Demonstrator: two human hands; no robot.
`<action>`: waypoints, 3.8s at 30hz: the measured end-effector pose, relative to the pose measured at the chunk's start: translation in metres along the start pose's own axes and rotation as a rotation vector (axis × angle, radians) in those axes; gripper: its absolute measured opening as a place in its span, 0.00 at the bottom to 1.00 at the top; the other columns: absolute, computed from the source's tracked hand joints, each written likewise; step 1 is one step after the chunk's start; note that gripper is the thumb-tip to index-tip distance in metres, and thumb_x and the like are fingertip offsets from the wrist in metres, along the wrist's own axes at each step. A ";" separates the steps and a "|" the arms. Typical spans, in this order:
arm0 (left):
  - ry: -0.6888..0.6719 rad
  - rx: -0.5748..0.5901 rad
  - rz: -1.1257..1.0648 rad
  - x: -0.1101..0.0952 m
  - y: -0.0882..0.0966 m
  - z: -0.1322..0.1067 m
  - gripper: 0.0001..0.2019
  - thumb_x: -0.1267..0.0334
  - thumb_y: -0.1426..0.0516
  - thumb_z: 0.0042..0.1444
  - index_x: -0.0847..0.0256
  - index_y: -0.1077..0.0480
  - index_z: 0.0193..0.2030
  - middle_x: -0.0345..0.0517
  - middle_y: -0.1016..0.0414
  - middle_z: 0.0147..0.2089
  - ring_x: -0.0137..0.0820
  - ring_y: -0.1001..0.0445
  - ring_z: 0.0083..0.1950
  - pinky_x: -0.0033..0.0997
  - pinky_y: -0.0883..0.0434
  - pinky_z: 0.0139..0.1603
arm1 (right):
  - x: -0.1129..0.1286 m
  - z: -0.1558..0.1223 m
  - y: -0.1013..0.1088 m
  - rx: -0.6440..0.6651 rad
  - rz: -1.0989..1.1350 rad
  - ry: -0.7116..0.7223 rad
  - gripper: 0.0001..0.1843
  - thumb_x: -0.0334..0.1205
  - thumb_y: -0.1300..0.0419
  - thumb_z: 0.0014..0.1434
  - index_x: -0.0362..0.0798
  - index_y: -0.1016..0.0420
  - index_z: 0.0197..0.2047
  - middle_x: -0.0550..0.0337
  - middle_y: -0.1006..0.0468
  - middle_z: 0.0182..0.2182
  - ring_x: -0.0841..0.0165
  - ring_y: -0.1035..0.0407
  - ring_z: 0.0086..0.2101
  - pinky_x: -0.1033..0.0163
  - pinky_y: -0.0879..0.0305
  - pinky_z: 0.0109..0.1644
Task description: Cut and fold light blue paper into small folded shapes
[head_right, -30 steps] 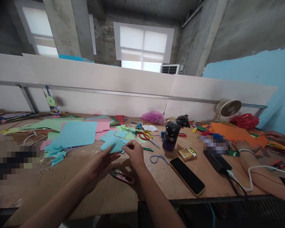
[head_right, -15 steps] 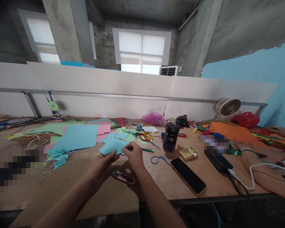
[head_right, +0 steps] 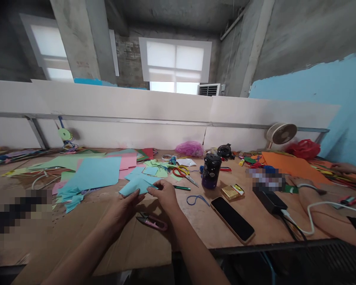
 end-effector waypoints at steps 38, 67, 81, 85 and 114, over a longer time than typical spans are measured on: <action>0.035 0.153 0.195 -0.002 -0.024 -0.015 0.22 0.61 0.33 0.48 0.68 0.26 0.49 0.57 0.18 0.42 0.46 0.21 0.46 0.42 0.26 0.49 | 0.013 0.000 0.000 0.035 -0.114 0.050 0.10 0.42 0.33 0.42 0.45 0.27 0.25 0.66 0.32 0.20 0.72 0.41 0.23 0.66 0.46 0.28; -0.013 -0.020 0.397 -0.014 -0.008 -0.014 0.16 0.54 0.30 0.37 0.64 0.24 0.28 0.43 0.25 0.22 0.27 0.32 0.21 0.25 0.39 0.23 | 0.009 0.001 0.000 0.015 -0.037 0.034 0.13 0.45 0.33 0.41 0.46 0.29 0.24 0.66 0.33 0.20 0.72 0.43 0.24 0.66 0.46 0.29; -0.161 -0.221 0.451 -0.030 0.007 -0.018 0.17 0.51 0.31 0.37 0.63 0.26 0.27 0.45 0.24 0.25 0.36 0.27 0.30 0.30 0.37 0.29 | 0.002 -0.014 -0.027 0.123 0.081 -0.095 0.16 0.48 0.31 0.39 0.44 0.26 0.24 0.63 0.29 0.18 0.72 0.39 0.21 0.66 0.43 0.26; -0.128 -0.256 0.437 -0.025 0.016 -0.025 0.20 0.49 0.32 0.37 0.62 0.25 0.32 0.47 0.21 0.27 0.41 0.25 0.35 0.32 0.37 0.31 | 0.011 -0.019 -0.022 0.089 0.093 -0.094 0.15 0.47 0.31 0.40 0.45 0.29 0.21 0.64 0.30 0.17 0.72 0.40 0.20 0.66 0.44 0.26; 0.007 0.005 0.367 -0.008 0.014 -0.044 0.17 0.53 0.31 0.39 0.64 0.23 0.30 0.45 0.23 0.24 0.28 0.30 0.23 0.25 0.38 0.23 | -0.002 -0.034 -0.029 0.120 -0.030 -0.042 0.14 0.46 0.32 0.42 0.46 0.29 0.26 0.67 0.32 0.21 0.71 0.41 0.25 0.66 0.46 0.30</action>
Point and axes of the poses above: each hand's wrist, its own z-axis towards the middle knuckle, its own y-axis out of the back of the hand, x = y × z, the point moved 10 cm from there along z, towards the middle knuckle
